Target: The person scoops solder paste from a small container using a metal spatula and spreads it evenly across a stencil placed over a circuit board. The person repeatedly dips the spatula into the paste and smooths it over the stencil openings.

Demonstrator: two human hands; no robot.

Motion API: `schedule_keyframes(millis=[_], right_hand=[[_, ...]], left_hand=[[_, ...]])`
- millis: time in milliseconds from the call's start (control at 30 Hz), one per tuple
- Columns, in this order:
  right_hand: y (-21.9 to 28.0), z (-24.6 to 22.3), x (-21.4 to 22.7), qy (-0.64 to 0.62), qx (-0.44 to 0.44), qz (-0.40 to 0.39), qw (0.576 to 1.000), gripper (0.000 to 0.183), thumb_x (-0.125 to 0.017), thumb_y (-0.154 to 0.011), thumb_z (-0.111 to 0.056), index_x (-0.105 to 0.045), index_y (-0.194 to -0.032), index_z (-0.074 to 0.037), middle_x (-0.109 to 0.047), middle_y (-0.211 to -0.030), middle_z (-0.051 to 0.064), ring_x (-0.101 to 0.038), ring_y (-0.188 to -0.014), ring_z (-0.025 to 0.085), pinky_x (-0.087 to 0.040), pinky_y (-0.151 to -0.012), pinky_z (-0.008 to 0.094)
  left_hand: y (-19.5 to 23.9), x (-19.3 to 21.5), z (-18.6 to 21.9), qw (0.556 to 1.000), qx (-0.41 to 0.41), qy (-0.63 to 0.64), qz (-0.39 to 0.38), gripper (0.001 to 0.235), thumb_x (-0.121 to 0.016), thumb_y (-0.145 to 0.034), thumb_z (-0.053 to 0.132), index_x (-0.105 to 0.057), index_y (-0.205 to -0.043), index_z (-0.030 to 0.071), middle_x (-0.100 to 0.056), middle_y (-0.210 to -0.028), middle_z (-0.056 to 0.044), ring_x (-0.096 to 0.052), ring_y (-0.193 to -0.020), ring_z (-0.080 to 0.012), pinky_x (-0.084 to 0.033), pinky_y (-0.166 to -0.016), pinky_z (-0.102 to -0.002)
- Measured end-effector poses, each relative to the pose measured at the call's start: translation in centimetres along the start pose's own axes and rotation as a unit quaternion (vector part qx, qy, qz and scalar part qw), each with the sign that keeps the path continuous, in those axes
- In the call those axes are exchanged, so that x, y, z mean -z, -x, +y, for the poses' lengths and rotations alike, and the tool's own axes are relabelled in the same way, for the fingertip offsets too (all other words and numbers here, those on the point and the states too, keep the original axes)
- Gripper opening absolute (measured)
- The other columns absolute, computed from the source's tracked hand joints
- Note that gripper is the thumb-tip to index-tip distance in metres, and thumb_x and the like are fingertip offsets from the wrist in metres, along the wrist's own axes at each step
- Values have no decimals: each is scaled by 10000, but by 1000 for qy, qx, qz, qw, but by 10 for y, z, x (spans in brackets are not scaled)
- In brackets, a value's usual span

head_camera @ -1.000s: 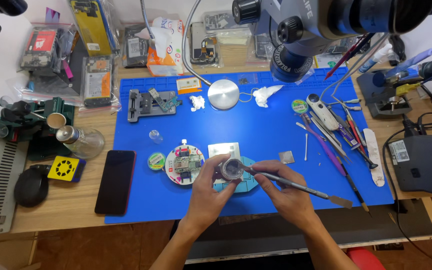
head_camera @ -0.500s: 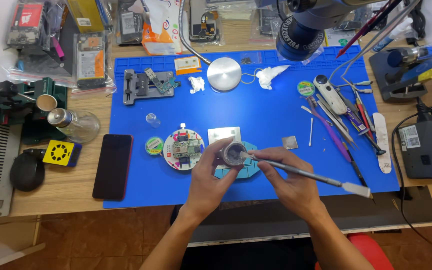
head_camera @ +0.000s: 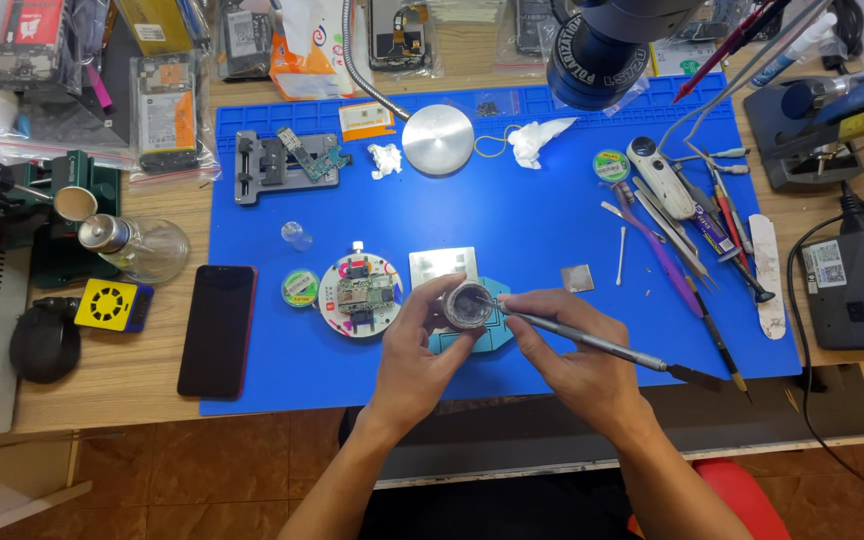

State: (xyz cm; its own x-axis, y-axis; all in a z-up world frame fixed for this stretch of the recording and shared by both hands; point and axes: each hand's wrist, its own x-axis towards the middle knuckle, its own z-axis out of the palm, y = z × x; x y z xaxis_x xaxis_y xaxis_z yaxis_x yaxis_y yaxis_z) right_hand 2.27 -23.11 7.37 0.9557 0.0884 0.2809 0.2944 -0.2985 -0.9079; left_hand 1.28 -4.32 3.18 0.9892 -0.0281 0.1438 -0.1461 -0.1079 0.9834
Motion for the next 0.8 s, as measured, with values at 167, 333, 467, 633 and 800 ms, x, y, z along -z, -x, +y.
schedule_keyframes(millis=[167, 333, 467, 633, 800], right_hand=[[-1, 3, -3, 7, 3, 3, 1000, 96, -810, -902, -108, -813, -987, -63, -822, -935, 126, -811, -956, 292, -627, -864, 417], [-3, 3, -3, 17, 4, -2, 1000, 82, -806, -902, -97, -806, -973, -56, -820, -922, 141, -812, -951, 315, -633, -850, 434], [-3, -2, -1, -13, 30, -7, 999, 70, -786, -899, -57, -787, -961, -26, -817, -933, 162, -809, -997, 348, -632, -867, 458], [-4, -10, -1, -25, 52, -19, 998, 112, -783, -881, -25, -790, -993, -22, -820, -975, 165, -801, -1037, 372, -631, -886, 479], [-3, -9, 2, -34, 61, -28, 997, 76, -770, -857, 11, -773, -930, -9, -810, -946, 166, -811, -1007, 372, -637, -867, 470]], left_hand=[[0, -1, 3, 1000, -11, -27, -10, 558, -758, -926, 14, -549, -1436, 104, -605, -1383, -192, -693, -1150, -406, -613, -927, -529], [0, 0, 6, 998, -23, -57, -18, 545, -736, -937, 1, -541, -1434, 110, -592, -1395, -198, -684, -1166, -444, -610, -916, -554], [1, -1, -1, 999, 24, 39, -29, 600, -729, -920, -29, -504, -1463, 87, -588, -1423, -191, -669, -1182, -347, -595, -920, -466], [3, 1, -10, 987, 68, 137, -51, 617, -736, -892, -57, -503, -1451, 62, -610, -1421, -152, -651, -1178, -241, -588, -912, -376], [3, 3, -9, 986, 58, 143, -64, 624, -695, -905, -68, -534, -1492, 73, -621, -1397, -107, -605, -1105, -163, -549, -907, -339]])
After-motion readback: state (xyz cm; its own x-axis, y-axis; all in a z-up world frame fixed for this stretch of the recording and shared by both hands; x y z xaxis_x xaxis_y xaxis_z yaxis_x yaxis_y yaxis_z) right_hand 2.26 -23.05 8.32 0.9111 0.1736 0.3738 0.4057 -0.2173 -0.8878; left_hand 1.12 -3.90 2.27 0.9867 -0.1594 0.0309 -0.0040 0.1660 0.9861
